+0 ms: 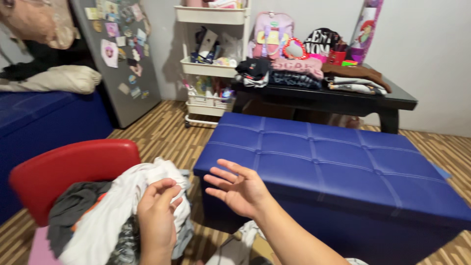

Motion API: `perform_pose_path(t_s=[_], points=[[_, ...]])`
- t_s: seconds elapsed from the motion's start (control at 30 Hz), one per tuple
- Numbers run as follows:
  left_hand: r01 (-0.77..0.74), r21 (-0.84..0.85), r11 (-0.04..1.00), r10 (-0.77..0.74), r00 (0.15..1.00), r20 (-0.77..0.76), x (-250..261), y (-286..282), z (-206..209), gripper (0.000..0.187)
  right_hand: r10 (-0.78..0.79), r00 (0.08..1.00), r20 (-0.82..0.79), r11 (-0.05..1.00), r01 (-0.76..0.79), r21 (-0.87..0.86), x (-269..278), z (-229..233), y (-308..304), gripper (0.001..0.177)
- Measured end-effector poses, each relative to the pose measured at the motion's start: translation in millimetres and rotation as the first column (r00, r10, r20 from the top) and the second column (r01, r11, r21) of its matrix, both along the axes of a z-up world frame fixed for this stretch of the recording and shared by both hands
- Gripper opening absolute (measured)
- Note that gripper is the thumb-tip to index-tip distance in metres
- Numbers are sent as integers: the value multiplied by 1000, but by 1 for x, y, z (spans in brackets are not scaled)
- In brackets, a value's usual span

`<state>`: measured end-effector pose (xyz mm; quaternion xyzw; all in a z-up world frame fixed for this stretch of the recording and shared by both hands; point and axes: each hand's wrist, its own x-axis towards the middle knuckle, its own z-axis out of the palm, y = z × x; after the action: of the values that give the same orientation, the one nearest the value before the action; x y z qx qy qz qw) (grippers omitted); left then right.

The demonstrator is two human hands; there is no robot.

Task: The person folds several t-shirts one by one on a blue ottoman. They smooth each shirt, fold the sides and bottom, then stack the folded shirts on a nearby table.

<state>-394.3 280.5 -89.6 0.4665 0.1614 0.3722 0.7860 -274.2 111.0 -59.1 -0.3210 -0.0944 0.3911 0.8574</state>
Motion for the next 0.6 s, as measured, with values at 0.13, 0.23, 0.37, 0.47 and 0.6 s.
perform_pose_path(t_s=[0.13, 0.23, 0.37, 0.47, 0.6], points=[[57, -72, 996, -48, 991, 129, -40, 20, 11, 20, 78, 997, 13, 997, -78, -3, -30, 3, 33, 54], [94, -106, 990, -68, 973, 221, -67, 30, 17, 19, 121, 992, 32, 992, -120, -32, -48, 3, 51, 52], [1, -56, 998, 15, 963, 270, -96, 46, 17, 19, 150, 988, 46, 988, -148, -44, -64, 1, 66, 50], [-103, -14, 995, 103, 954, 282, -109, 60, 10, 20, 89, 990, 106, 991, -78, -111, -72, 1, 73, 42], [-205, -12, 979, 202, 951, 234, -115, 74, -6, 21, 80, 964, 253, 980, -29, -199, -79, 3, 76, 33]])
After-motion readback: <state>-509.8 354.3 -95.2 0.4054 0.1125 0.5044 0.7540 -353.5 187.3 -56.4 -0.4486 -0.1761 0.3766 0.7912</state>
